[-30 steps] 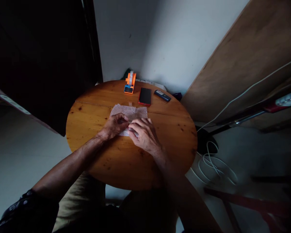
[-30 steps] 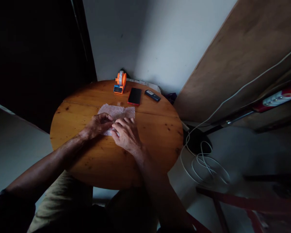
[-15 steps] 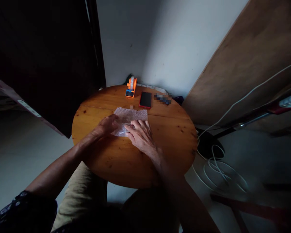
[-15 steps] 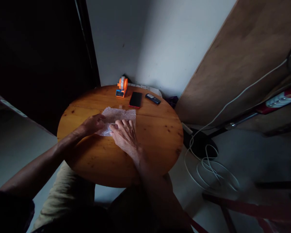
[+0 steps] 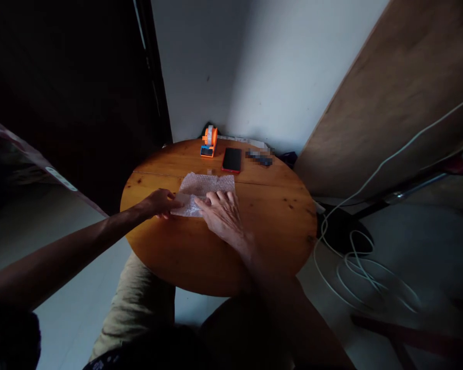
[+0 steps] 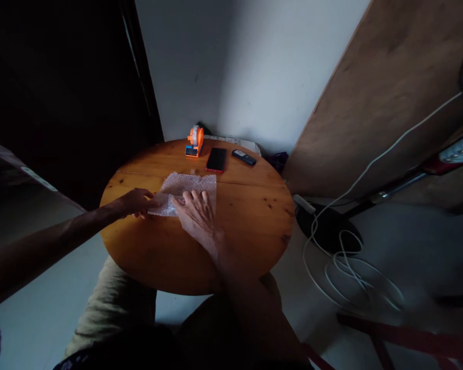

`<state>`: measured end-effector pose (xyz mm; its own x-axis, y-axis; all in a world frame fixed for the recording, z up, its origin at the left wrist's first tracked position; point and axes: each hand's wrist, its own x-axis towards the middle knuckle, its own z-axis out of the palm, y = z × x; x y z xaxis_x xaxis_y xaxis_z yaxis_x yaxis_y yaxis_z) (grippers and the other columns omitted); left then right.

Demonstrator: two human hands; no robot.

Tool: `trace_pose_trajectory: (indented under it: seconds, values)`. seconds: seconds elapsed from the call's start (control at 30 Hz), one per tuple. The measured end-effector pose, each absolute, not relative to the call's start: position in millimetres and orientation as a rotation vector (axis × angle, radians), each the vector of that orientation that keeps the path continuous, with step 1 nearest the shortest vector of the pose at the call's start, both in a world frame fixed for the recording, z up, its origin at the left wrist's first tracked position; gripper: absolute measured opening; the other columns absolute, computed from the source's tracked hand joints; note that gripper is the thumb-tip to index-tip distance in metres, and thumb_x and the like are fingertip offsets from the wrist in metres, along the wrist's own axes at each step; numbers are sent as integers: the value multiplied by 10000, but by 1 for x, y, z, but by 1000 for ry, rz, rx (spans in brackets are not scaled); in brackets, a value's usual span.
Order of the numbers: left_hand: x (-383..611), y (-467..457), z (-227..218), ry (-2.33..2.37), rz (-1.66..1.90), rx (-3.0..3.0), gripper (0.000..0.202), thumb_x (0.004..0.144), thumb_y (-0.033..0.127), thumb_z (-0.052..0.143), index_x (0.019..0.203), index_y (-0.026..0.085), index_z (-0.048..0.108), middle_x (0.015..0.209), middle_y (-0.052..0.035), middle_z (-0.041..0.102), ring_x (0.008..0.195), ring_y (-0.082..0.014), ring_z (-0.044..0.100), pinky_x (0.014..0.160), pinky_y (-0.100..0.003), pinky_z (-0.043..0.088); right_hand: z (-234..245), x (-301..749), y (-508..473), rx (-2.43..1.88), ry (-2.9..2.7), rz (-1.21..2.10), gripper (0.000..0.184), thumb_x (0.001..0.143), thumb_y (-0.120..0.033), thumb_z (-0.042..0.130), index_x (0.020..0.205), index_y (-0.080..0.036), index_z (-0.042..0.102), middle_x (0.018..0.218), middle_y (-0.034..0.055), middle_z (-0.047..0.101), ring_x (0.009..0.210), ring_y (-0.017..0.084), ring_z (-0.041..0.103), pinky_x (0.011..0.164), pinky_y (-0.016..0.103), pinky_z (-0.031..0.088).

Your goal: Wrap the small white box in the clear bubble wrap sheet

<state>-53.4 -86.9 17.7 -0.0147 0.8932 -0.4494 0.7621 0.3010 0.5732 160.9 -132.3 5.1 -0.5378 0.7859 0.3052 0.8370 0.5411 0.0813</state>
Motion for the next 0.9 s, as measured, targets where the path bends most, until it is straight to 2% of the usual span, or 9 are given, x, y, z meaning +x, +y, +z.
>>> trace_pose_trajectory:
  seconds: [0.1,0.2,0.3,0.5,0.63,0.73,0.9]
  values:
    - [-48,-83,17,1726,288,1358,214,777,347,709,784,162,601,460,32,535,408,-105,497,421,-206,321,4,160,-132,-1352,-2566,-344,267,983,-190,448,1129,-256,663,1050,87,635,988,255,499,854,407,309]
    - [-42,-84,18,1647,404,1258,181,764,250,691,691,173,544,476,46,519,407,-78,461,430,-200,339,2,159,-131,-1343,-2566,-336,250,979,-188,452,1089,-234,672,1064,100,631,998,259,498,863,414,312]
    - [-33,-87,21,1542,545,1214,141,763,200,646,674,173,540,511,42,537,407,-67,454,426,-202,343,0,158,-130,-1327,-2559,-342,238,969,-185,469,1086,-224,673,1069,108,629,1008,267,499,871,424,317]
    - [-11,-87,24,1374,655,1169,108,721,200,606,637,168,547,532,9,569,424,-89,481,425,-229,352,2,161,-132,-1289,-2556,-316,239,958,-173,466,1020,-225,691,1037,106,640,1016,273,513,880,435,326]
    - [-3,-84,21,1282,718,1110,117,679,207,593,588,171,528,498,5,540,425,-103,485,429,-248,356,8,163,-135,-1277,-2524,-186,237,923,-199,509,1122,-203,638,1078,103,666,1027,278,527,896,430,318]
    - [1,-86,23,1257,700,1135,121,681,226,607,596,165,546,512,-3,552,439,-109,500,445,-252,365,12,164,-134,-1305,-2448,-88,258,880,-184,515,1125,-171,594,1036,103,694,984,277,554,885,417,320]
    - [4,-91,31,1220,583,1292,80,667,202,582,670,141,635,611,-27,609,508,-121,543,489,-260,397,13,171,-128,-1347,-2341,92,242,784,-102,531,1010,-166,589,982,89,714,953,255,594,884,375,343]
